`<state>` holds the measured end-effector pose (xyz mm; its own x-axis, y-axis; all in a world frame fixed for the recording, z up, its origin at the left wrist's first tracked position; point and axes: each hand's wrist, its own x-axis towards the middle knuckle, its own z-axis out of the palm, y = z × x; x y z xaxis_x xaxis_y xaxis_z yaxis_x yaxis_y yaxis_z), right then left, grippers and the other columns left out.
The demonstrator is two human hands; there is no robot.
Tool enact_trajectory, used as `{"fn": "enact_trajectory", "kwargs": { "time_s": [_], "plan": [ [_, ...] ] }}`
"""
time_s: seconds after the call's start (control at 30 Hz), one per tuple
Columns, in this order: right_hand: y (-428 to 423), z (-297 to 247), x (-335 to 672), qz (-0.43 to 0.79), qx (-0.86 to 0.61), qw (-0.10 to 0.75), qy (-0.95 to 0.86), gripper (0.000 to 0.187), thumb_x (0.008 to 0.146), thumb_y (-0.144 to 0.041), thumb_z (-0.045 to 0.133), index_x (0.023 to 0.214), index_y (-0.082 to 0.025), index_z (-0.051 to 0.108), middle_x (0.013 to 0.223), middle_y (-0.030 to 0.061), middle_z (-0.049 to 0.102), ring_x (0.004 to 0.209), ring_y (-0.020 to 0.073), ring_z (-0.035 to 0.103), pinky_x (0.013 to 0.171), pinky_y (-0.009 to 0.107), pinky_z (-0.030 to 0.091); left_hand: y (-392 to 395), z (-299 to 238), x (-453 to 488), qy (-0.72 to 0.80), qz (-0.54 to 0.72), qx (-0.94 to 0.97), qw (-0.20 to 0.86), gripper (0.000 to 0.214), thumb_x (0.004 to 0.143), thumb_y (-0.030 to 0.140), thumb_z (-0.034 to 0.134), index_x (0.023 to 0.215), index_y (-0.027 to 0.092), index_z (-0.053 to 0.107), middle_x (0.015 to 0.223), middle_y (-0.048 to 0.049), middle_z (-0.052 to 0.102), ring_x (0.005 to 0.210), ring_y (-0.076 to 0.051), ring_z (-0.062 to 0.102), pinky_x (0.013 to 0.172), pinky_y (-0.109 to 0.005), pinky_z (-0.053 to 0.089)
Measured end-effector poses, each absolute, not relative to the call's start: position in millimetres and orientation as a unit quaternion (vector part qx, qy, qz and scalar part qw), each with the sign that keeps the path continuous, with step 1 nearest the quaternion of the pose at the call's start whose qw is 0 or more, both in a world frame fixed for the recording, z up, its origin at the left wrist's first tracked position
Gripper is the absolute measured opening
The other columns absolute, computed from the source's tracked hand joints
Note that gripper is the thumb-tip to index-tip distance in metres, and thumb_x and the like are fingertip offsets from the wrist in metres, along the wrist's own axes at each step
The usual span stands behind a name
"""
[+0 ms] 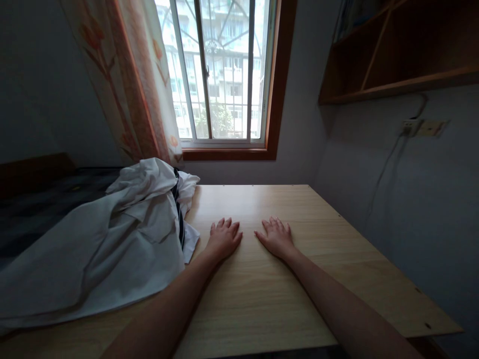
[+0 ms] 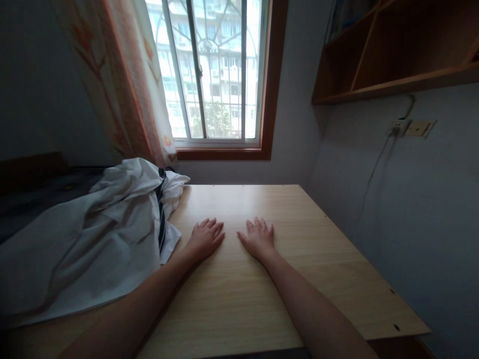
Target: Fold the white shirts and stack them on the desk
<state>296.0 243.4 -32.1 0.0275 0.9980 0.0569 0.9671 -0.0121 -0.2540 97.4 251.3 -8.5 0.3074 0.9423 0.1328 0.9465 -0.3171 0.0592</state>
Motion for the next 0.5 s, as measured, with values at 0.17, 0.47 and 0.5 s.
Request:
{"fn": "enact_trajectory", "kwargs": {
  "time_s": [0.17,0.47,0.5],
  "plan": [
    [243.2,-31.9,296.9,0.067,-0.703,0.116,-0.698,0.070,0.095,-0.063,0.031,0.149,-0.021,0.041,0.159,0.0142,0.030,0.148,0.0309,0.021,0.117,0.054,0.008,248.2,-1.8,96.9,-0.574,-0.084,-0.813,0.059,0.046,0.095,0.044,0.045,0.133,0.022,0.059,0.148,-0.0135,0.048,0.140,-0.036,0.036,0.114,-0.058,0.025],
    [243.6,-31.1,297.6,0.066,-0.700,0.123,-0.700,0.070,0.095,-0.064,0.032,0.149,-0.020,0.041,0.160,0.0154,0.028,0.148,0.0314,0.021,0.116,0.056,0.008,296.8,93.4,-19.2,-0.718,-0.323,-0.568,0.239,0.084,0.089,0.037,0.062,0.154,0.009,0.018,0.161,-0.0259,0.012,0.146,-0.046,0.011,0.113,-0.069,0.004],
    [243.5,-31.0,297.4,0.066,-0.699,0.124,-0.701,0.070,0.095,-0.064,0.032,0.149,-0.020,0.041,0.160,0.0154,0.028,0.148,0.0314,0.021,0.116,0.056,0.008,301.0,102.1,-38.7,-0.747,-0.311,-0.543,0.224,0.088,0.088,0.041,0.064,0.154,0.008,0.016,0.160,-0.0273,0.013,0.144,-0.048,0.013,0.111,-0.072,0.005]
  ]
}}
